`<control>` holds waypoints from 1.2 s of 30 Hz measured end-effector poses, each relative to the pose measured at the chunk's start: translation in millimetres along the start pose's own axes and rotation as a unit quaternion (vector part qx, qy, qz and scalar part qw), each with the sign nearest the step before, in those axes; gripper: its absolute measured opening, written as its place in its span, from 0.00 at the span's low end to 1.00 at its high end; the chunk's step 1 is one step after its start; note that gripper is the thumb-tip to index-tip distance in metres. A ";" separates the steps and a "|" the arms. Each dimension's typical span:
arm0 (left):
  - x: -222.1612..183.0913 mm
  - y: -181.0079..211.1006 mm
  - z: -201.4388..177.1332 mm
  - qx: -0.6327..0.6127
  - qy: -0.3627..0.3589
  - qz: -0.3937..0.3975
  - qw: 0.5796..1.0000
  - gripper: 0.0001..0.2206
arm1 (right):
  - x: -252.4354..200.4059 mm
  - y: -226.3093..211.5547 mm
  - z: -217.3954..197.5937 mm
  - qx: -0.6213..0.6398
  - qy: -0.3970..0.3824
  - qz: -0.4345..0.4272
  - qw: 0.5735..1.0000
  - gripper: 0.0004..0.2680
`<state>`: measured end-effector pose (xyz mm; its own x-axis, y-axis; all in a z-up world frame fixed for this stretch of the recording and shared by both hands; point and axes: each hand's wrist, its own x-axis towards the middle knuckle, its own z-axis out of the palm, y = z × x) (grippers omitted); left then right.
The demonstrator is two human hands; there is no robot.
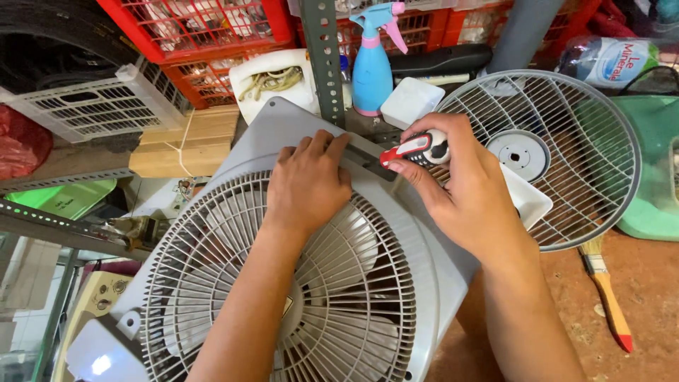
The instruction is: Repairing a box fan by disassembling and reassembling its housing using a screwdriver
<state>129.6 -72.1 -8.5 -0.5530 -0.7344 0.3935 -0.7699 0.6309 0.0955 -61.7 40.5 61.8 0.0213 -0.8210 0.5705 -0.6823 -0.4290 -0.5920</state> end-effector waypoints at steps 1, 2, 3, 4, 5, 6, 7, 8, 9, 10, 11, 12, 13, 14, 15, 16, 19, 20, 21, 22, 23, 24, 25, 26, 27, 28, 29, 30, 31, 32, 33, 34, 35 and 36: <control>-0.3 0.1 -0.3 -0.004 0.003 -0.003 1.000 0.25 | 3.0 -1.2 0.8 -0.014 -0.004 -0.012 1.000 0.13; -0.5 0.3 -0.4 -0.002 0.003 -0.004 1.000 0.25 | 4.8 0.5 -1.0 -0.012 -0.005 -0.013 1.000 0.13; -0.7 0.4 -0.3 -0.001 0.005 -0.003 1.000 0.25 | 6.2 2.5 -2.4 -0.027 -0.011 -0.005 1.000 0.13; -0.4 0.4 -0.1 0.000 0.007 -0.003 1.000 0.25 | 7.9 4.8 -4.0 -0.042 -0.017 0.004 0.999 0.13; -0.8 0.1 -0.2 0.002 0.006 -0.004 1.000 0.25 | 9.8 4.2 -4.2 -0.039 -0.017 0.004 0.999 0.13; -0.8 -0.1 -0.1 0.005 0.020 0.000 1.000 0.25 | 11.8 3.8 -4.4 -0.041 -0.019 0.000 0.999 0.13; -0.8 0.6 0.7 0.008 0.034 0.004 0.999 0.25 | 13.5 3.9 -5.4 -0.045 -0.021 -0.003 0.999 0.13; -1.1 1.4 -1.0 0.009 0.033 0.003 0.999 0.25 | 14.9 3.4 -4.9 -0.043 -0.021 -0.003 0.999 0.13; -0.5 2.2 -2.8 0.004 0.024 0.000 1.000 0.24 | 16.9 3.1 -4.6 -0.034 -0.028 0.002 0.999 0.13; 0.3 3.0 -4.6 -0.002 0.015 -0.004 1.000 0.24 | 18.9 2.9 -4.5 -0.024 -0.035 0.007 0.999 0.12; 1.0 3.5 -6.3 -0.001 0.014 -0.004 1.000 0.24 | 19.5 2.7 -5.0 -0.022 -0.035 0.008 0.999 0.12; 1.6 4.1 -8.0 -0.005 0.006 -0.007 1.000 0.24 | 19.8 2.4 -5.4 -0.020 -0.041 0.011 0.999 0.13; 1.8 5.4 -9.4 -0.010 0.000 -0.012 1.000 0.23 | 20.1 2.1 -6.5 -0.019 -0.048 0.014 0.999 0.13; 1.0 5.4 -10.2 -0.010 -0.002 -0.014 1.000 0.23 | 19.7 3.7 -5.4 -0.018 -0.049 0.014 0.999 0.13; 1.5 5.5 -11.0 -0.009 0.000 -0.013 1.000 0.24 | 19.9 5.5 -4.8 -0.016 -0.047 -0.004 0.999 0.13; 1.7 5.9 -12.0 -0.009 0.001 -0.012 1.000 0.24 | 19.9 7.1 -4.4 -0.013 -0.044 -0.022 0.999 0.13; 1.7 5.5 -10.6 0.005 0.011 -0.009 1.000 0.23 | 20.5 7.5 -3.7 0.003 -0.046 -0.012 0.999 0.12; 0.7 5.5 -11.3 0.006 0.009 -0.011 1.000 0.23 | 20.5 7.9 -3.5 0.005 -0.048 -0.012 0.999 0.12; 1.6 5.7 -12.0 0.002 -0.001 -0.014 1.000 0.24 | 21.3 8.5 -4.2 0.011 -0.045 -0.006 0.999 0.13; 2.5 6.2 -12.8 -0.001 -0.010 -0.018 1.000 0.24 | 22.0 9.1 -5.1 0.017 -0.041 0.000 0.999 0.13; 2.8 6.5 -13.7 -0.001 -0.010 -0.016 1.000 0.24 | 22.1 8.9 -5.6 0.016 -0.040 0.001 0.999 0.13; 3.1 6.9 -14.6 -0.001 -0.006 -0.017 1.000 0.24 | 22.1 8.8 -6.0 0.018 -0.041 0.001 0.999 0.13; 2.4 7.8 -15.3 -0.002 -0.002 -0.019 1.000 0.24 | 21.7 8.6 -6.4 0.021 -0.043 0.002 0.999 0.12; 2.7 7.9 -14.5 -0.002 -0.003 -0.019 1.000 0.24 | 21.6 8.6 -6.8 0.021 -0.043 0.003 0.999 0.12; 2.7 7.4 -13.9 -0.001 -0.001 -0.018 1.000 0.24 | 21.9 8.2 -6.5 0.024 -0.047 0.005 0.999 0.12; 2.6 6.8 -13.3 0.000 0.001 -0.017 1.000 0.24 | 22.1 7.8 -6.0 0.026 -0.051 0.007 0.998 0.12; 2.7 6.7 -13.4 0.000 0.001 -0.016 1.000 0.24 | 22.0 8.4 -5.2 0.027 -0.051 0.008 0.998 0.12; 2.8 6.6 -13.4 0.000 0.005 -0.013 1.000 0.23 | 22.0 9.1 -4.3 0.024 -0.048 -0.004 0.999 0.12; 2.5 6.9 -13.3 -0.001 0.008 -0.011 1.000 0.23 | 21.5 9.6 -3.7 0.021 -0.045 -0.016 0.999 0.12; 2.1 6.8 -12.6 -0.001 0.007 -0.011 1.000 0.23 | 20.9 9.3 -3.4 0.021 -0.046 -0.015 0.999 0.12; 2.1 6.4 -12.2 0.000 0.005 -0.009 1.000 0.23 | 20.7 8.9 -2.9 0.019 -0.048 -0.023 0.998 0.11; 2.0 6.0 -12.0 0.002 0.004 -0.008 1.000 0.24 | 20.6 8.4 -2.6 0.017 -0.051 -0.030 0.998 0.11; 2.0 6.1 -12.0 0.003 0.004 -0.007 1.000 0.24 | 20.0 7.6 -2.0 0.017 -0.050 -0.030 0.998 0.11; 2.0 6.2 -12.1 0.002 0.003 -0.009 1.000 0.23 | 19.5 6.7 -1.5 0.016 -0.047 -0.025 0.998 0.11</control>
<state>127.6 -66.6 3.9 -0.5378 -0.7436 0.3973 -0.7803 0.6174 0.0994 -67.0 22.2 69.8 0.1246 -0.8294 0.5446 -0.6548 -0.4812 -0.5829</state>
